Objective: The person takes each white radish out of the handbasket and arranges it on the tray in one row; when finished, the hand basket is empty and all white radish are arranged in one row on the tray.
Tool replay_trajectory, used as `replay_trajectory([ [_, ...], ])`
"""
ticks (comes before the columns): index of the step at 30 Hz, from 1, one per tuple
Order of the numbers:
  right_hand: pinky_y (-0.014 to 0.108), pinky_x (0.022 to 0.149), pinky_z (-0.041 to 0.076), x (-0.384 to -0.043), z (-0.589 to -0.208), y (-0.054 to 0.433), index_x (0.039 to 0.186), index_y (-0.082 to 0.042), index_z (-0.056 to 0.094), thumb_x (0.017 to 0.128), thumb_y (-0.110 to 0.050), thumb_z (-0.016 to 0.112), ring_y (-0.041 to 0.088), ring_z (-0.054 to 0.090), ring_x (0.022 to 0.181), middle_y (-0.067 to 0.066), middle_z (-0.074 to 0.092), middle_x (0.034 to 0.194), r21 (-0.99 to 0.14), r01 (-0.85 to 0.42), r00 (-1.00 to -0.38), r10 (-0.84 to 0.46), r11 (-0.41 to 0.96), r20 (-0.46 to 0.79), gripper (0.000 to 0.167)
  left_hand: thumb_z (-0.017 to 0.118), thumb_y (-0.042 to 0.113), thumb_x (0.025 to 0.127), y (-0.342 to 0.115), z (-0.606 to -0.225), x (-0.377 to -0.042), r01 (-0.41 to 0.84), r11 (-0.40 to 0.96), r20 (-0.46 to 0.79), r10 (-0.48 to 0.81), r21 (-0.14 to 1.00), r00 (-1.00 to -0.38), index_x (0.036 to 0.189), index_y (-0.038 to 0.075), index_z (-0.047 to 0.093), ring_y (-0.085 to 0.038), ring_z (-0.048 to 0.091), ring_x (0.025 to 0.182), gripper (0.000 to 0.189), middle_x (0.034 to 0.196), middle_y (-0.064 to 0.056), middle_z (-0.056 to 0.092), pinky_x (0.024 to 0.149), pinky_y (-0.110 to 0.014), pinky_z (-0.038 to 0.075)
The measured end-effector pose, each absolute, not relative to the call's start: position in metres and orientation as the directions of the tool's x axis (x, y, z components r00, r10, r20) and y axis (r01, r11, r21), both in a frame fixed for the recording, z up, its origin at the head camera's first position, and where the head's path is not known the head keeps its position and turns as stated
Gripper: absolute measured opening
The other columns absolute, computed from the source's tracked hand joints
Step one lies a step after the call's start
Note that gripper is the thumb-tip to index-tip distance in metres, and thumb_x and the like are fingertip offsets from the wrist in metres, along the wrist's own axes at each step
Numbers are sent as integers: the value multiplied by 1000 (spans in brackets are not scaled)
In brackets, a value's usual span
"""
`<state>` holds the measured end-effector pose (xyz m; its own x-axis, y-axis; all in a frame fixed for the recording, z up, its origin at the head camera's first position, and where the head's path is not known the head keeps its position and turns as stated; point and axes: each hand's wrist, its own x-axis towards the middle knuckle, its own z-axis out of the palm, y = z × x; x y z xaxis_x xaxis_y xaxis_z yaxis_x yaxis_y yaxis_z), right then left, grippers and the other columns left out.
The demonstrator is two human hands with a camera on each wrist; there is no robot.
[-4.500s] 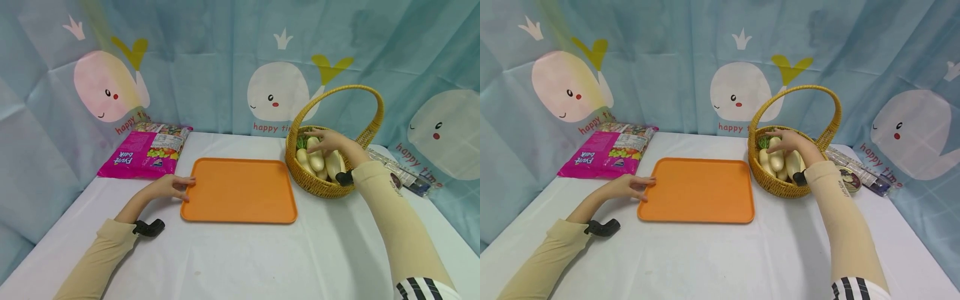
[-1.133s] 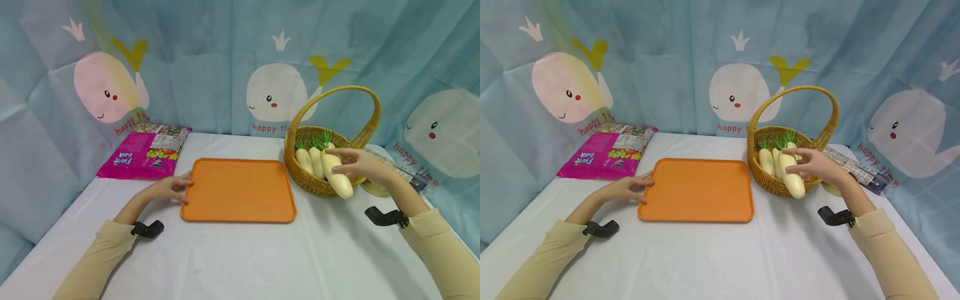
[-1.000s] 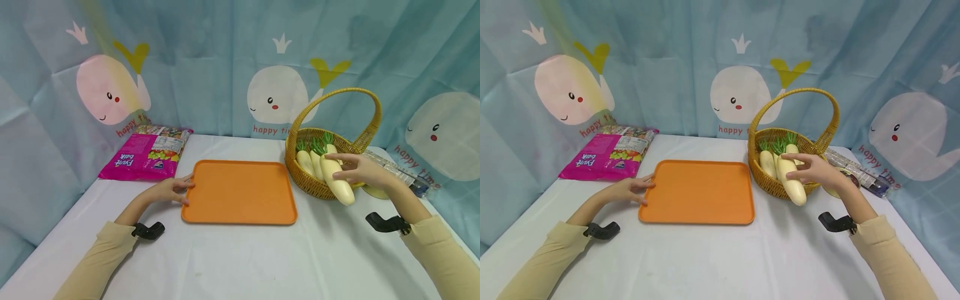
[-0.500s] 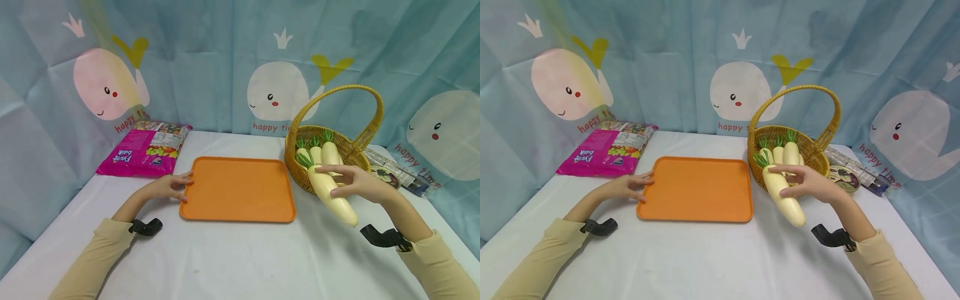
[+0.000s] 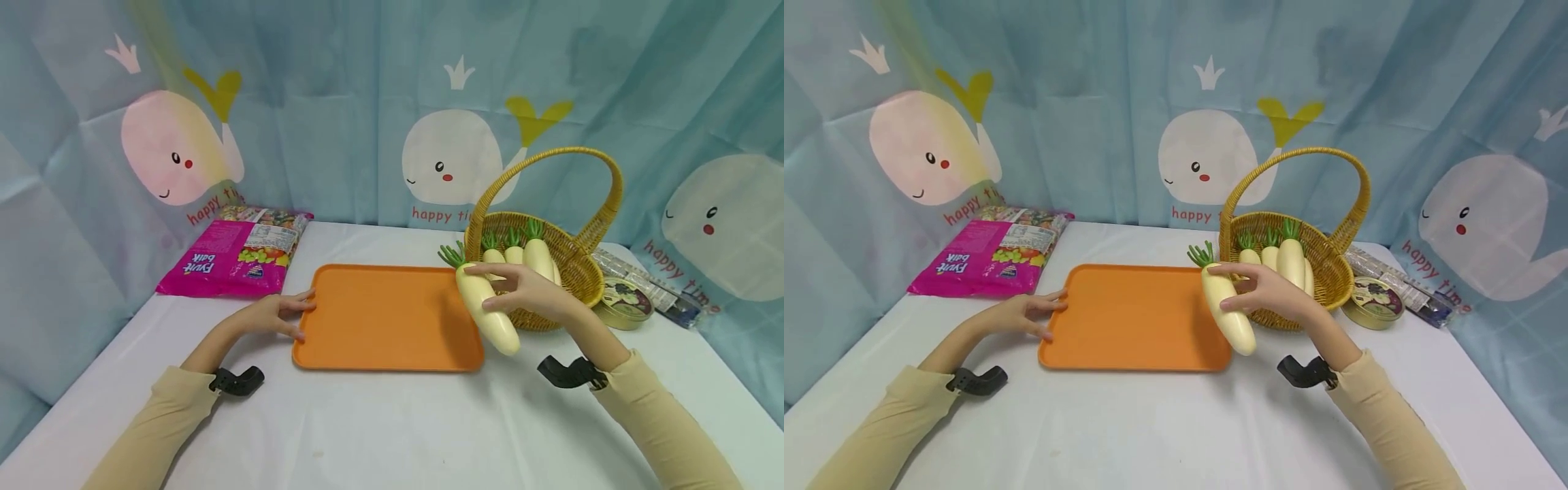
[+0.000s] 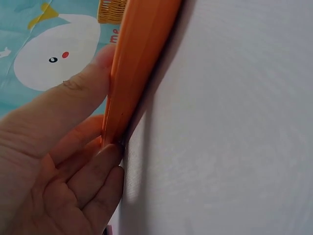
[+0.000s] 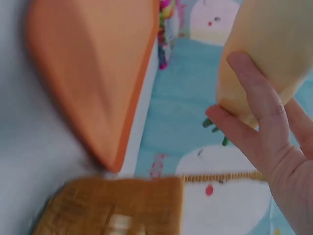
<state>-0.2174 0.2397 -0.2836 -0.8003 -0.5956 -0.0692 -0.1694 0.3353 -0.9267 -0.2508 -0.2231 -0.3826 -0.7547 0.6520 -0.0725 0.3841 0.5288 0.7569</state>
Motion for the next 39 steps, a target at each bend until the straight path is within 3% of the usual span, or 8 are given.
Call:
replay_trajectory([
  [9,36,63,47,-236,-280,197,130,-24,48,75,-24,73,20,52,104,-3,42,133,-910,-226,-819,-574,348,-16,61,72,22,75,-216,-382,-250,416,515,-42,664,749,-747,126,-3,48,-35,19,129,62,142,-19,24,100,-47,23],
  [15,39,69,49,-245,-285,177,132,-20,47,77,-19,72,21,53,107,1,43,132,-947,-178,-799,-601,269,-21,60,73,23,74,-218,-383,-250,399,517,-52,656,757,-753,126,-2,49,-35,19,129,63,143,-18,23,101,-48,20],
  [23,42,72,51,-257,-298,143,132,-11,45,78,-11,70,26,55,102,7,39,133,-975,-106,-819,-574,195,-26,60,73,24,75,-222,-381,-250,367,522,-66,637,770,-768,127,0,49,-35,17,130,62,143,-16,23,101,-50,19],
  [39,38,67,53,-269,-317,82,129,-11,48,77,-8,70,24,52,107,9,43,127,-971,-71,-842,-536,229,-65,57,72,24,76,-222,-385,-250,371,540,-76,634,755,-769,128,-2,46,-35,19,129,64,143,-18,22,101,-49,21],
])
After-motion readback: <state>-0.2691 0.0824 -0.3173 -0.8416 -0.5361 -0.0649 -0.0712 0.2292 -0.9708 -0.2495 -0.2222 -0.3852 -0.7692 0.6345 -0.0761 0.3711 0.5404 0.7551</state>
